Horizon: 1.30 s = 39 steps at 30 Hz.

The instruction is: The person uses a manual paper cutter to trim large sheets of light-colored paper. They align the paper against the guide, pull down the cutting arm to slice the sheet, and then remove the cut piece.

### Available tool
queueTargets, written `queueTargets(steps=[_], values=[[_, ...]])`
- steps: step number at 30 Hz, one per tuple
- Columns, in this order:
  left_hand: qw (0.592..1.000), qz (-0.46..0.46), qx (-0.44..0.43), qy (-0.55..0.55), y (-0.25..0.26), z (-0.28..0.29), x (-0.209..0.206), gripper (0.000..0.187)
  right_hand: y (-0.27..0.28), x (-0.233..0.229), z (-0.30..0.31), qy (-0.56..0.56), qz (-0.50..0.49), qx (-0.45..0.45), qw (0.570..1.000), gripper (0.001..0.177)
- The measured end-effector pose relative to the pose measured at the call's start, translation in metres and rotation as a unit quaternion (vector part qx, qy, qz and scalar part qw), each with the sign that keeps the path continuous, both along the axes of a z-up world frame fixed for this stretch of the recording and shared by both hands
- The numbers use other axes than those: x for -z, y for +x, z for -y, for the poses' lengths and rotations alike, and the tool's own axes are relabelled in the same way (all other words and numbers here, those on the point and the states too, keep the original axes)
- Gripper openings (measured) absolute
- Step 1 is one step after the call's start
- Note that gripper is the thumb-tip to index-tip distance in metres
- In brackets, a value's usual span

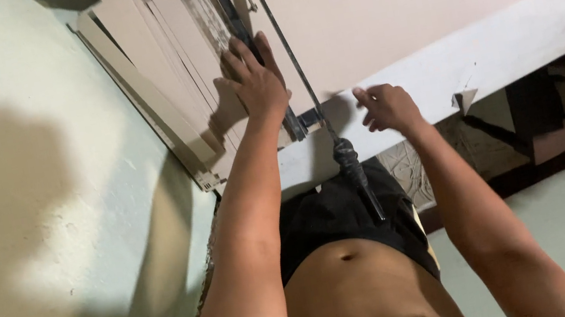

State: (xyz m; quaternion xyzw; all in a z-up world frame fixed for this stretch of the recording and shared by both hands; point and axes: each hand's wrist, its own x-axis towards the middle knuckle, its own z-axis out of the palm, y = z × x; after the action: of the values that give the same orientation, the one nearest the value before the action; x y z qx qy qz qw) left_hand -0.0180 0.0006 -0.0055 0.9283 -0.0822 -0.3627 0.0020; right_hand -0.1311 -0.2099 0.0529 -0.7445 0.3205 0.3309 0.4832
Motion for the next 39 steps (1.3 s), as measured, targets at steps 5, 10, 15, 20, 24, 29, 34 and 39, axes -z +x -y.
queueTargets(steps=[5, 10, 15, 20, 24, 29, 34, 39], values=[[1.0, -0.022, -0.003, 0.013, 0.009, 0.007, -0.04, 0.109, -0.004, -0.153, -0.077, -0.106, -0.044, -0.236, 0.965, 0.088], [0.998, -0.034, -0.037, -0.039, 0.005, 0.002, 0.004, 0.122, -0.1, 0.043, -0.086, -0.235, 0.059, -0.341, 0.908, 0.064], [0.999, 0.002, -0.026, -0.031, 0.001, 0.002, -0.011, 0.121, -0.084, -0.013, -0.08, -0.159, 0.059, -0.262, 0.95, 0.067], [0.993, 0.015, 0.112, 0.035, -0.001, -0.002, -0.026, 0.071, -0.034, -0.147, -0.07, -0.067, 0.046, -0.18, 0.98, 0.084], [0.921, 0.168, 0.308, -0.169, -0.047, -0.009, 0.074, 0.005, -0.028, -0.151, -0.061, -0.029, 0.001, -0.214, 0.976, 0.077], [0.877, 0.149, 0.351, -0.293, -0.048, -0.049, -0.036, 0.007, -0.036, -0.135, -0.056, -0.004, 0.008, -0.231, 0.973, 0.07], [0.9, 0.189, 0.366, -0.139, -0.03, -0.108, -0.077, 0.016, -0.03, -0.132, -0.054, 0.015, 0.01, -0.243, 0.97, 0.071], [0.918, 0.134, 0.369, -0.045, -0.013, -0.15, -0.059, 0.019, -0.029, -0.136, -0.055, 0.02, 0.012, -0.228, 0.973, 0.07]])
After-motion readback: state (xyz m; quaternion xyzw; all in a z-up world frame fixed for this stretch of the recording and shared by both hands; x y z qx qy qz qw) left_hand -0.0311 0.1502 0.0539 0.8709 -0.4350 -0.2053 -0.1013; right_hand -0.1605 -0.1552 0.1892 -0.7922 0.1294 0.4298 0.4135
